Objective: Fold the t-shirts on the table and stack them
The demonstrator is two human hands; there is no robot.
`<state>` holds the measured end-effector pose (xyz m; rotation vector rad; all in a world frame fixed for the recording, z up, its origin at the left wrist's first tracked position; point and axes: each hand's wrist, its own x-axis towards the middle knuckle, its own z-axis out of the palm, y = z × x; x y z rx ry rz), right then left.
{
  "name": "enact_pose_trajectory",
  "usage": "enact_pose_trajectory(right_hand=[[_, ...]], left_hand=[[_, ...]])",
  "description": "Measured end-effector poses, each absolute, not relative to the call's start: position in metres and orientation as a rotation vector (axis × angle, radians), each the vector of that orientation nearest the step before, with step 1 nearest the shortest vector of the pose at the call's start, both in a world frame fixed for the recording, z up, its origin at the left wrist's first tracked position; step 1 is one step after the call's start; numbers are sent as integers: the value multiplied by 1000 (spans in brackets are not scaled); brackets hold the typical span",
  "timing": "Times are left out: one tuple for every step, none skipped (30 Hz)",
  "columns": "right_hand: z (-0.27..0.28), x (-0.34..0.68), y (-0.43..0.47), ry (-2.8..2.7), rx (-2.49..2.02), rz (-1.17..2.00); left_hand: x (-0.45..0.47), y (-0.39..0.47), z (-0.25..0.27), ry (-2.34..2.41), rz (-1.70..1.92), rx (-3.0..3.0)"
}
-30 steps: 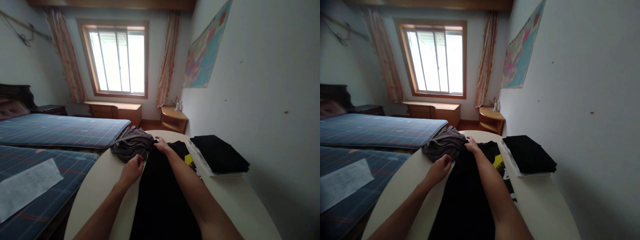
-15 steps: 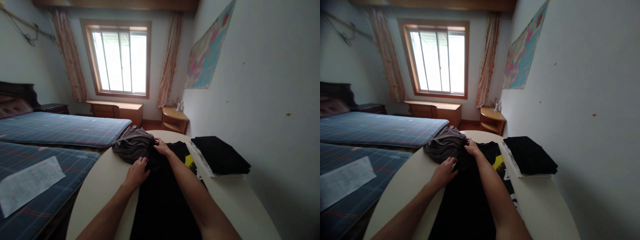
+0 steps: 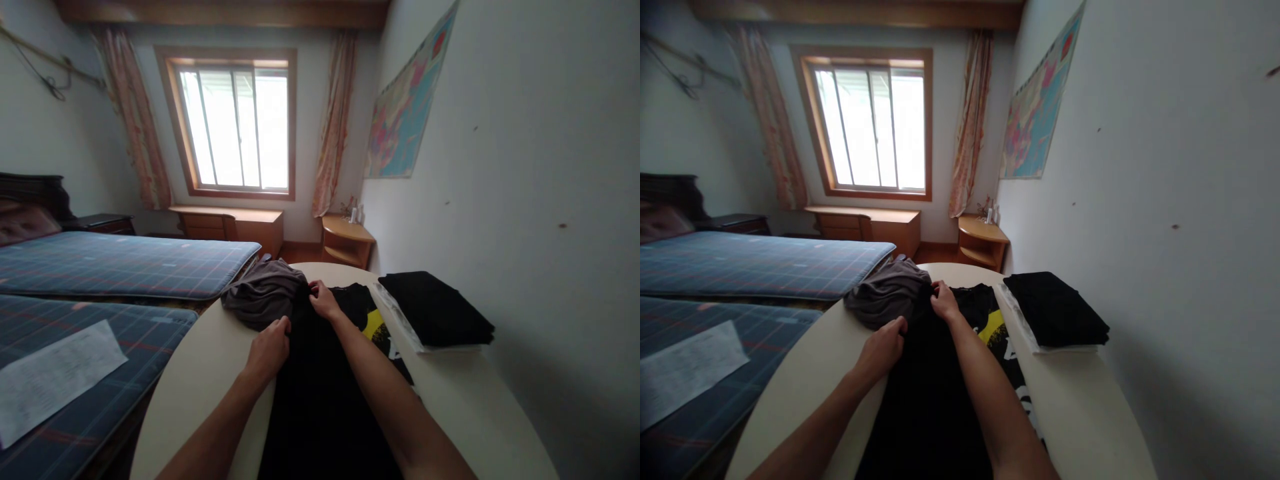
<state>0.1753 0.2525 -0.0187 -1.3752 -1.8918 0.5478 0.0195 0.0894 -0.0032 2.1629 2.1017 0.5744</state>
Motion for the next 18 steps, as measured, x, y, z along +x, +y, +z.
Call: enact_pose_trajectory(right_hand=[[-17,173,250,-1885,-1379,520],[-16,171,248,-1879,-1386,495],[-14,168,247,-1876,-1394,477],[-12,166,245,-1878,-1403,469],[-9,163,244,-1884,-1412,472],[-7,161,243,-1890,-1423,484],[-6,159,242,-1897,-1436,503],[-4,156,242,-1903,-1450,525],[-3,154,241,-1910,-1463,547],[-2,152,240,-1916,-1477,565],[-1,150,239,-1920,-1493,578],[0,148,237,-1920,-1510,584],[0,147,236,-1915,-1529,582],[1,145,234,-1906,-1561,582],[2,144,233,-1897,-1605,589],[3,143,232,-1892,-1652,605],[4,142,232,-1893,-1697,629],[4,141,232,-1899,-1735,656]], left_hand=[[21,89,-3,2113,568,2152],[23,89,-3,2125,565,2140],[25,88,-3,2141,564,2127],[27,88,-2,2160,567,2119],[29,88,-2,2178,573,2118],[31,88,-2,2192,579,2124],[33,88,-2,2201,584,2134],[33,88,-2,2207,586,2144],[34,88,-2,2207,585,2153],[34,88,-2,2204,584,2154],[33,88,-2,2203,584,2145],[33,89,-2,2203,591,2132],[32,89,-2,2199,605,2118],[32,89,-2,2193,628,2104],[32,90,-2,2183,657,2094],[32,90,-2,2168,690,2089],[32,89,-2,2147,724,2091],[33,89,-2,2129,754,2091]])
